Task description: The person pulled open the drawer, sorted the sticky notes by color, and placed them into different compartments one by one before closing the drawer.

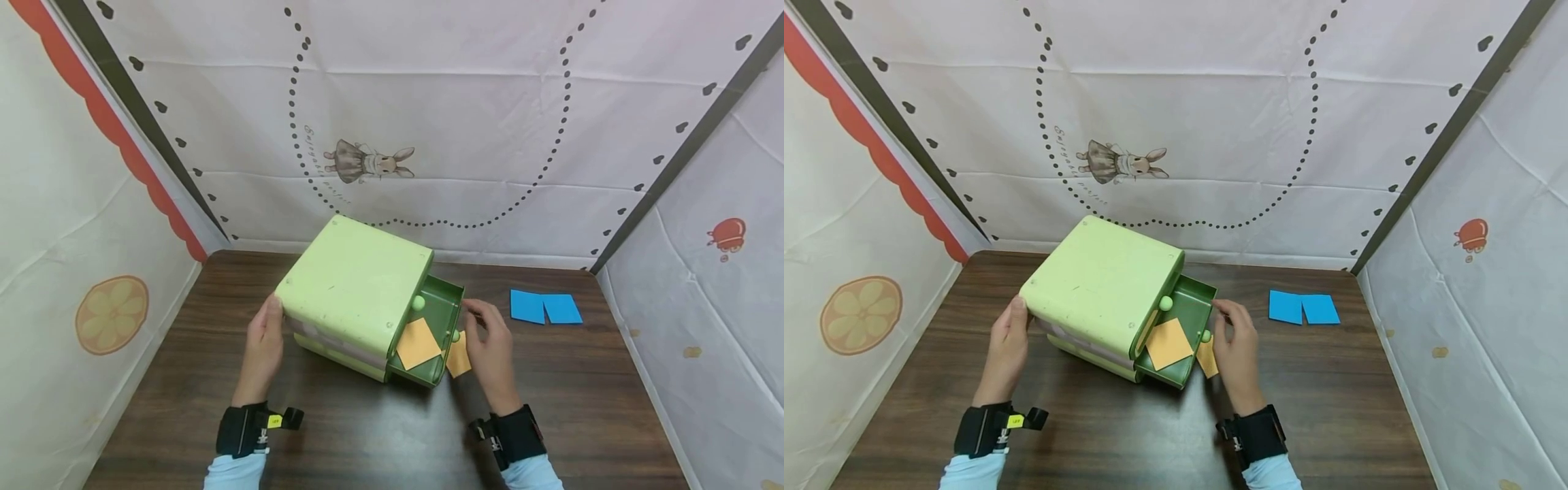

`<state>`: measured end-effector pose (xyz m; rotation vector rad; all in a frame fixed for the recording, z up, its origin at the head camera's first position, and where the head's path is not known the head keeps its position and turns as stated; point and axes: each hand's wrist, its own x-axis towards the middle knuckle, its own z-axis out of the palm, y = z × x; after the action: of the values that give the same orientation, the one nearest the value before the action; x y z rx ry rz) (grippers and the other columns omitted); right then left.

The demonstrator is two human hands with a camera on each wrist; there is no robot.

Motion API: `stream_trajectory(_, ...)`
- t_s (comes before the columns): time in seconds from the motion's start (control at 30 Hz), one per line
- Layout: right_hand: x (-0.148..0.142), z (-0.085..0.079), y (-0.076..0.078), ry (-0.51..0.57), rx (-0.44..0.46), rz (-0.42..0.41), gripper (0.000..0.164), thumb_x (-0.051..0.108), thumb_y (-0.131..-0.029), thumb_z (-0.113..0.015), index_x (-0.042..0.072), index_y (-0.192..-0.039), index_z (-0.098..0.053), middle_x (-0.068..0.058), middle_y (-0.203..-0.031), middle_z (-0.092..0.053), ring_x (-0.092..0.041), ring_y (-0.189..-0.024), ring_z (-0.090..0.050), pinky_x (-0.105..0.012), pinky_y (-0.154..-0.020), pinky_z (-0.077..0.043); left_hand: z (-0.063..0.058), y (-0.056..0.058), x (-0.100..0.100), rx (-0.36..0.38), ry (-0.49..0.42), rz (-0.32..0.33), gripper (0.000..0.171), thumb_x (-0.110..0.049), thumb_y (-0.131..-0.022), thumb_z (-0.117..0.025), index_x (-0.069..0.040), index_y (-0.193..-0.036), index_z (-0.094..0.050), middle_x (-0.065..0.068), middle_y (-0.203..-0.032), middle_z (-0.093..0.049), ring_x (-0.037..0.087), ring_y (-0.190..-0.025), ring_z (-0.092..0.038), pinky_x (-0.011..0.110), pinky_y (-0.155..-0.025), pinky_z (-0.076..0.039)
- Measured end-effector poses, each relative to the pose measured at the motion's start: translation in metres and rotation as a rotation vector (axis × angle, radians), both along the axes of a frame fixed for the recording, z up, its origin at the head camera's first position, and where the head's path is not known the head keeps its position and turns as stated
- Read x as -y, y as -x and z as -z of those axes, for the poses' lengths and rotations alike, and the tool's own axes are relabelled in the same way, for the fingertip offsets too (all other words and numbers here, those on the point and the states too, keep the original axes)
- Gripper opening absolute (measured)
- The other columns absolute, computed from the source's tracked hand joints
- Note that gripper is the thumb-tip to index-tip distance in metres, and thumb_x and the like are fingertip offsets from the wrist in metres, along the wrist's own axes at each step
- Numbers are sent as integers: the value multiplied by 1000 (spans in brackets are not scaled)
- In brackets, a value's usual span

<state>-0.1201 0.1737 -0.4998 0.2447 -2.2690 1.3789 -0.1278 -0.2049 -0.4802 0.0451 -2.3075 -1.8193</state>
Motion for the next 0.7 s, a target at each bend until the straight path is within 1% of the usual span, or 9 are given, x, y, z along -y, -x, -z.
stream_trajectory(0.07, -7, 5, -2, 20, 87, 29, 31, 5, -111, -57, 1, -141, -64, -13, -136, -64, -28, -122, -62, -39, -101, -53, 1, 0, 1, 7, -4, -1, 62, -49, -116, -32, -11, -164, -39, 7, -168, -38, 23, -156, -32, 49, -126, -27)
stream_trajectory(0.17, -16, 13, -4, 3, 262, 58, 38, 6, -111, -57, 1, -148, -58, -18, -141, -60, -35, -125, -60, -48, -100, -55, 1, 0, 1, 32, -6, -2, 63, -50, -116, -32, -12, -166, -37, 7, -169, -36, 24, -157, -30, 51, -126, -26)
stream_trajectory(0.27, -21, 23, -3, -72, 458, 59, 47, 9, -109, -60, 0, -154, -50, -25, -148, -52, -43, -131, -55, -57, -100, -54, 1, -1, 3, 59, 1, -7, 66, -52, -115, -32, -11, -166, -35, 7, -170, -33, 24, -157, -28, 51, -127, -24)
stream_trajectory(0.3, -22, 27, -3, -112, 514, 61, 50, 9, -108, -63, -2, -155, -48, -28, -148, -49, -47, -133, -52, -60, -101, -52, 1, -1, 3, 67, 5, -9, 67, -53, -115, -32, -11, -167, -35, 7, -171, -33, 25, -158, -27, 52, -127, -24)
stream_trajectory(0.4, -21, 39, -2, -214, 642, 76, 59, 13, -104, -71, -4, -155, -47, -33, -150, -44, -53, -138, -42, -66, -103, -48, 1, -1, 4, 75, 5, -5, 68, -54, -114, -33, -9, -166, -36, 8, -170, -33, 26, -157, -28, 52, -127, -24)
stream_trajectory(0.47, -19, 44, -2, -256, 664, 103, 62, 14, -100, -77, -6, -152, -49, -35, -149, -45, -55, -137, -40, -67, -103, -47, 1, 0, 4, 73, 3, 1, 69, -54, -114, -34, -8, -165, -37, 9, -170, -34, 26, -157, -28, 53, -126, -24)
stream_trajectory(0.57, -14, 49, -3, -290, 639, 151, 66, 17, -94, -84, -8, -148, -54, -34, -145, -48, -53, -130, -41, -64, -98, -48, 0, 0, 4, 65, 2, 6, 68, -54, -115, -34, -8, -164, -39, 10, -169, -36, 27, -156, -30, 54, -126, -25)
stream_trajectory(0.67, -10, 51, -2, -318, 611, 186, 68, 18, -91, -88, -7, -146, -56, -33, -139, -52, -49, -121, -44, -60, -91, -48, -1, -1, 4, 66, 1, 11, 67, -54, -115, -33, -9, -164, -39, 9, -168, -37, 26, -156, -31, 54, -126, -26)
stream_trajectory(0.7, -9, 52, -2, -324, 615, 193, 68, 18, -91, -88, -7, -146, -56, -32, -139, -52, -49, -120, -44, -59, -90, -47, -1, -1, 4, 65, 0, 14, 67, -54, -115, -33, -10, -164, -39, 8, -168, -37, 25, -156, -31, 53, -126, -26)
